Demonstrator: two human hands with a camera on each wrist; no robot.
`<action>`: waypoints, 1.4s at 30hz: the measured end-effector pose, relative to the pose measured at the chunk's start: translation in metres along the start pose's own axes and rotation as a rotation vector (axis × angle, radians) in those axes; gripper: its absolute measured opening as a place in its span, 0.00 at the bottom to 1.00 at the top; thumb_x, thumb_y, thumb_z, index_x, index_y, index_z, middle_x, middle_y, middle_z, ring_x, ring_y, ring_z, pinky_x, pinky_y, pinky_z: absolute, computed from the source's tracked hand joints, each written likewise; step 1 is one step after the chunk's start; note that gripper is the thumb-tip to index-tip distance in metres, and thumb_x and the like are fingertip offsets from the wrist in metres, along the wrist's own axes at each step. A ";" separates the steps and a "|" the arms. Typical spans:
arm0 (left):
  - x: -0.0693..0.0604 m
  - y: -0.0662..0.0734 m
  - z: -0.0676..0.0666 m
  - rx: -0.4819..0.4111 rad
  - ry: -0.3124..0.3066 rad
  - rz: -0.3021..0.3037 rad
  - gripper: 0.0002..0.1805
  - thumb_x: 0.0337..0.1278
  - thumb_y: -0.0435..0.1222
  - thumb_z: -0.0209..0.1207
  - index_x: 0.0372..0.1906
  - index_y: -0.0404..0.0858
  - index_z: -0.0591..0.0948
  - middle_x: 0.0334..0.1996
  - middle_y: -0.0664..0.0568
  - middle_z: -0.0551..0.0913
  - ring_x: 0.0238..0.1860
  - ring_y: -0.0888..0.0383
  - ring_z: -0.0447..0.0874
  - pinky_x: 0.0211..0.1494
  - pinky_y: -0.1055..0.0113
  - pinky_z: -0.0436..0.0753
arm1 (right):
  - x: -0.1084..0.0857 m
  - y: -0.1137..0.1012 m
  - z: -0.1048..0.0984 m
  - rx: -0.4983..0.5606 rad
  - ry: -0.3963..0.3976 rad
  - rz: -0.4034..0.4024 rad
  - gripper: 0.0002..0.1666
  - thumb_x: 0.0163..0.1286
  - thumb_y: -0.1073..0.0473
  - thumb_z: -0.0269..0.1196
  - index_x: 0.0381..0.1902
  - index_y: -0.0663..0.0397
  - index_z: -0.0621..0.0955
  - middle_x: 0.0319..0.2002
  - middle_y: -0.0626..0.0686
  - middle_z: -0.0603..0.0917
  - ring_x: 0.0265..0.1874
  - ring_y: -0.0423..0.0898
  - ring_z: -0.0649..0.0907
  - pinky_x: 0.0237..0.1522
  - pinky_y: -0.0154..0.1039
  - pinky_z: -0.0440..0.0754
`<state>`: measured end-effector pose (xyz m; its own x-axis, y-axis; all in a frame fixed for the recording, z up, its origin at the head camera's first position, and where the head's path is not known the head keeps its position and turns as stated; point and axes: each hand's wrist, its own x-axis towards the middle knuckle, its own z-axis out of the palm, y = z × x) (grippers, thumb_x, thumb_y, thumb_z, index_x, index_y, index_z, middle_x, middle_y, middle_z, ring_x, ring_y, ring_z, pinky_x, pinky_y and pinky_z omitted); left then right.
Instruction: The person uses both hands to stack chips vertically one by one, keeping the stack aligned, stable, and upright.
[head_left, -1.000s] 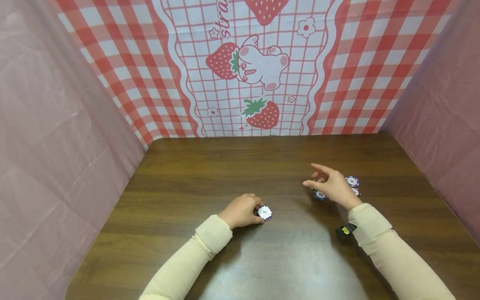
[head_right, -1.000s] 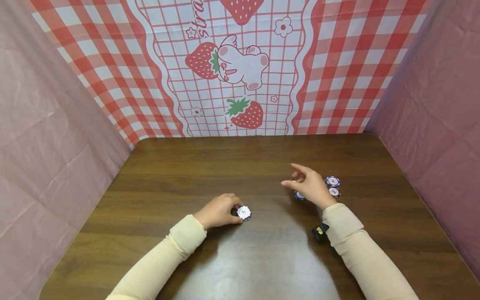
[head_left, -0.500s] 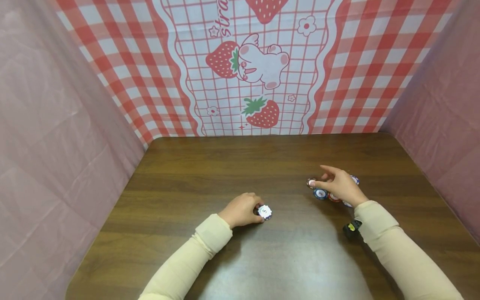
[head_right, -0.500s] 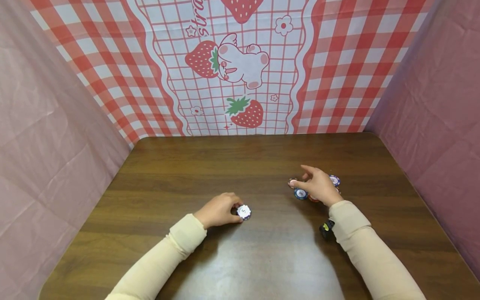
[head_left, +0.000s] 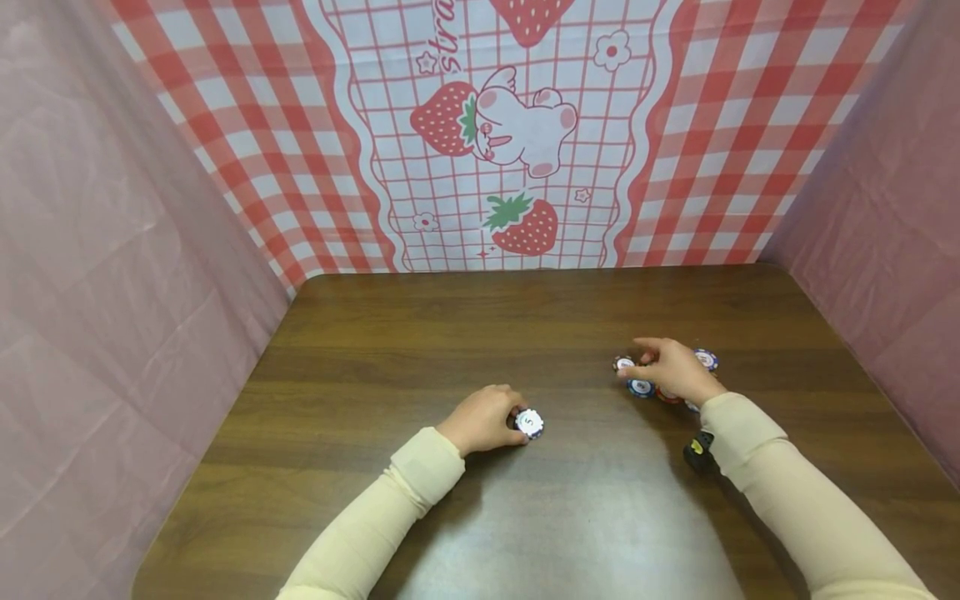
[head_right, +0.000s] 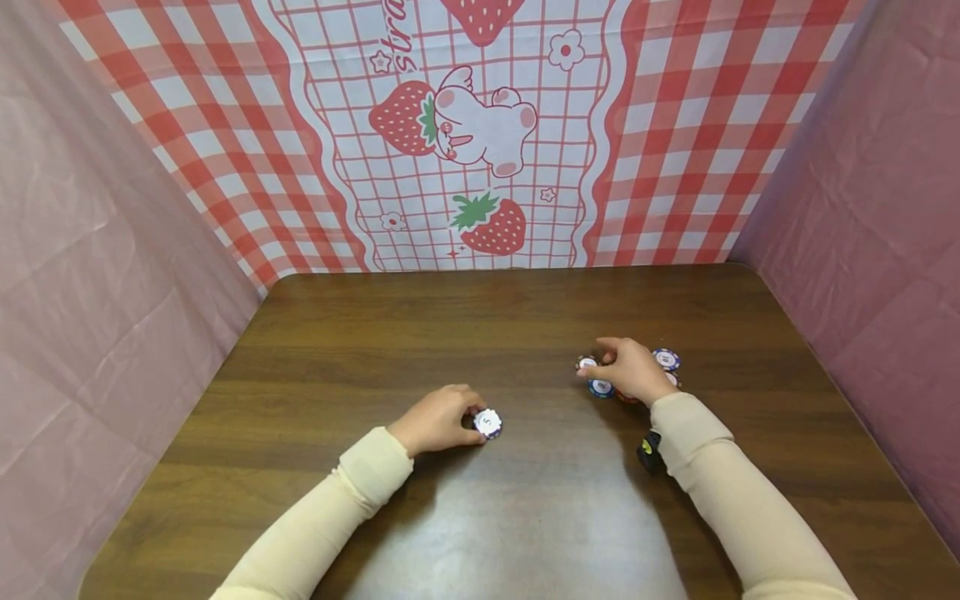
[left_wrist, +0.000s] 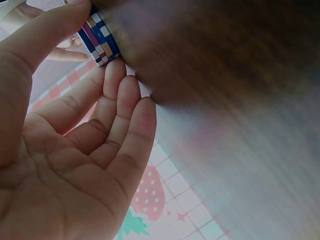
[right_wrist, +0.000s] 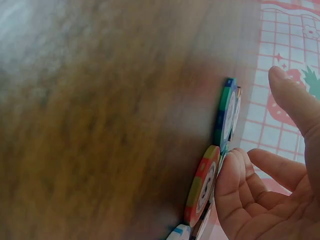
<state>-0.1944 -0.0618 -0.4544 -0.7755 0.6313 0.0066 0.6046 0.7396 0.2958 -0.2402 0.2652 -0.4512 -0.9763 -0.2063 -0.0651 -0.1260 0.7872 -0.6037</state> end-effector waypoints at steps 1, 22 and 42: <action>0.000 0.000 0.000 0.000 0.001 0.002 0.20 0.44 0.46 0.73 0.43 0.43 0.85 0.34 0.58 0.83 0.36 0.64 0.76 0.42 0.71 0.76 | 0.001 0.000 0.001 -0.007 -0.003 -0.002 0.48 0.60 0.44 0.70 0.66 0.72 0.68 0.39 0.58 0.79 0.34 0.48 0.75 0.38 0.40 0.73; 0.001 -0.002 0.001 0.000 0.003 0.012 0.20 0.44 0.46 0.73 0.45 0.43 0.85 0.35 0.58 0.83 0.37 0.64 0.77 0.44 0.71 0.77 | 0.007 -0.002 0.005 -0.105 0.043 -0.024 0.34 0.55 0.51 0.73 0.53 0.71 0.81 0.36 0.60 0.81 0.36 0.52 0.78 0.39 0.44 0.75; 0.000 -0.001 0.001 0.005 0.007 0.014 0.20 0.44 0.46 0.73 0.44 0.43 0.85 0.34 0.58 0.83 0.37 0.64 0.77 0.43 0.71 0.77 | 0.007 -0.006 0.006 -0.124 0.070 -0.029 0.22 0.56 0.53 0.72 0.44 0.63 0.85 0.31 0.55 0.81 0.33 0.49 0.77 0.33 0.39 0.71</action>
<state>-0.1950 -0.0622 -0.4552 -0.7684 0.6397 0.0177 0.6161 0.7320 0.2908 -0.2456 0.2558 -0.4529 -0.9812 -0.1926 0.0091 -0.1711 0.8479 -0.5018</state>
